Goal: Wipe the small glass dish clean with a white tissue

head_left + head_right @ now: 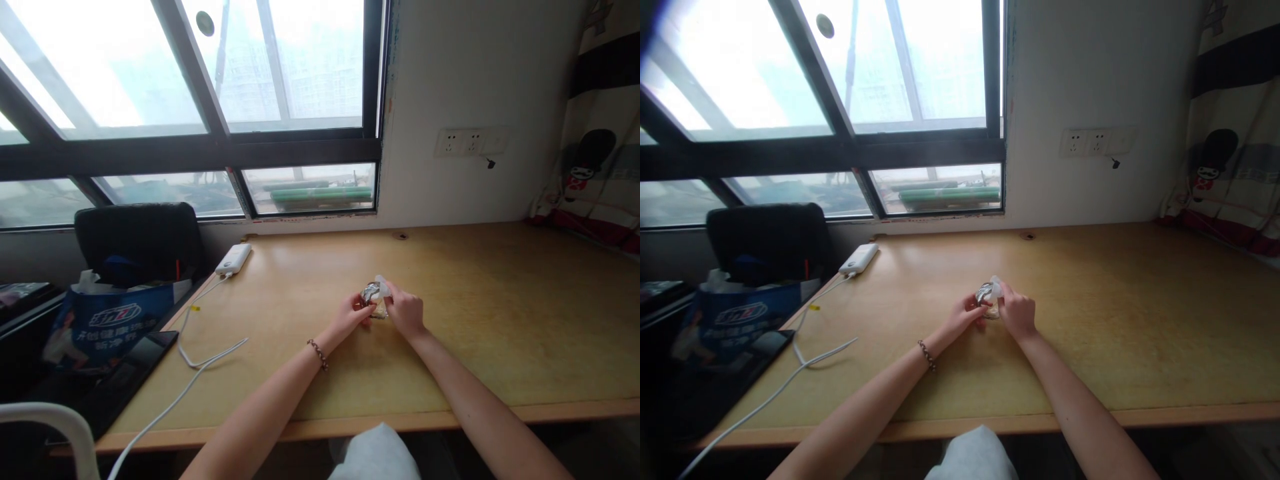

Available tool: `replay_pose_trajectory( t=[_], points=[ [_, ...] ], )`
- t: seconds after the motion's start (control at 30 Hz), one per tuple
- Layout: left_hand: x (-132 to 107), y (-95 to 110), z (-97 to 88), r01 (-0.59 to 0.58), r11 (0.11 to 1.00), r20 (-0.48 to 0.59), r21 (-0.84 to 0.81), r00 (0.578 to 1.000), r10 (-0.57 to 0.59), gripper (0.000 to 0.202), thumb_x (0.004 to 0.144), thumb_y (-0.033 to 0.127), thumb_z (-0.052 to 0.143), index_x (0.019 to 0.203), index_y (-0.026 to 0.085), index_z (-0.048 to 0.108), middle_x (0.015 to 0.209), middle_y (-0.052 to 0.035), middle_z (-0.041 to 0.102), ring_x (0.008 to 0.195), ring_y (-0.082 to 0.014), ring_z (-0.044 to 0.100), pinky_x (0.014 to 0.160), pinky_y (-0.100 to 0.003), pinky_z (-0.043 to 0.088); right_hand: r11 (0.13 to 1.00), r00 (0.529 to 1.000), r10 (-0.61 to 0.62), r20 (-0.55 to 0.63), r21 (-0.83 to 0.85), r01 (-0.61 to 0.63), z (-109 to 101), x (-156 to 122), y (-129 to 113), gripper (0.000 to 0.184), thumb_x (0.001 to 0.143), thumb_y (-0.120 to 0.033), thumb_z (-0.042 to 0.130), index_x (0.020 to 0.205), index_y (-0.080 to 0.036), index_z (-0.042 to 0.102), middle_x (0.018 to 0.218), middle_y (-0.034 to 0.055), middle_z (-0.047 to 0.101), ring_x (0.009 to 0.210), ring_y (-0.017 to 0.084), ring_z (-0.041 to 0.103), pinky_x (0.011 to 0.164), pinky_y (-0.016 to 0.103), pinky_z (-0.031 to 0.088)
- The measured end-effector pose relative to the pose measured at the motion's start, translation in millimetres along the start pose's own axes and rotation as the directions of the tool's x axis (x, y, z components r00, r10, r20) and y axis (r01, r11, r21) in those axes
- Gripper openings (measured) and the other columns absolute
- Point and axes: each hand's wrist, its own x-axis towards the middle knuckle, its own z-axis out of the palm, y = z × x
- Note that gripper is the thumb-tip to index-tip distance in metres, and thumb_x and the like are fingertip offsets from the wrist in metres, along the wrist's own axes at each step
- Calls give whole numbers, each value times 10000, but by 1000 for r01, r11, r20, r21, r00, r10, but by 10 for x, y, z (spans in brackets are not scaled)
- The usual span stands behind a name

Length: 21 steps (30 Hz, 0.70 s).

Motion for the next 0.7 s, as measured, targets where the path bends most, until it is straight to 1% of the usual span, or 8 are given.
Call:
replay_pose_trajectory(
  t=[0.07,0.13,0.3,0.37,0.47,0.53,0.6,0.7],
  points=[
    [1,-17,-3,-3,999,28,-34,1000,4,411,677,348,612,990,128,464,833,-50,586,511,-77,545,462,-205,471,998,999,-49,1,45,49,3,-14,-8,282,792,-245,432,1029,-185,572,737,55,654,603,154,577,512,224,280],
    [1,-38,-1,-14,997,48,-74,999,18,446,677,326,616,1038,146,425,898,-65,579,537,-84,555,477,-220,484,995,999,-50,5,82,49,2,-15,-20,285,793,-245,436,1036,-182,570,764,61,656,624,155,580,525,221,293],
    [-14,-84,17,-65,992,29,-111,997,69,395,654,288,647,948,147,423,993,-78,541,649,-101,577,566,-241,501,973,986,136,93,174,-150,31,30,-44,246,800,-287,425,893,-178,624,676,63,646,579,165,569,495,221,307],
    [-22,-92,29,-92,988,4,-123,996,94,395,642,272,662,926,153,413,952,-60,549,688,-107,576,593,-232,494,923,965,200,169,299,-244,74,48,-45,276,800,-323,415,787,-161,638,627,56,633,546,158,558,473,215,320],
    [-27,-95,52,-126,981,-15,-146,992,125,384,643,252,665,903,160,398,819,-21,558,682,-101,564,603,-218,477,777,910,261,322,489,-396,141,57,-38,334,788,-373,410,683,-142,627,525,24,592,447,141,521,408,205,317],
    [-23,-93,66,-144,977,-17,-158,990,143,375,646,248,662,896,165,395,783,-9,552,679,-100,559,604,-212,466,738,898,274,345,523,-426,154,55,-32,351,785,-388,406,660,-138,618,492,14,572,415,137,504,389,205,309],
    [-16,-87,70,-155,979,-26,-135,988,152,386,643,259,664,914,166,405,789,-11,549,684,-104,559,595,-206,459,802,928,260,268,476,-362,129,54,-26,333,790,-369,407,658,-144,615,516,24,584,451,141,518,422,209,318],
    [-11,-70,50,-129,991,-43,-20,991,128,401,648,307,650,956,162,436,815,-25,546,642,-106,558,536,-199,450,939,974,187,127,269,-216,41,54,-21,267,799,-303,411,737,-157,626,595,53,620,533,160,549,480,223,314]
  ],
)
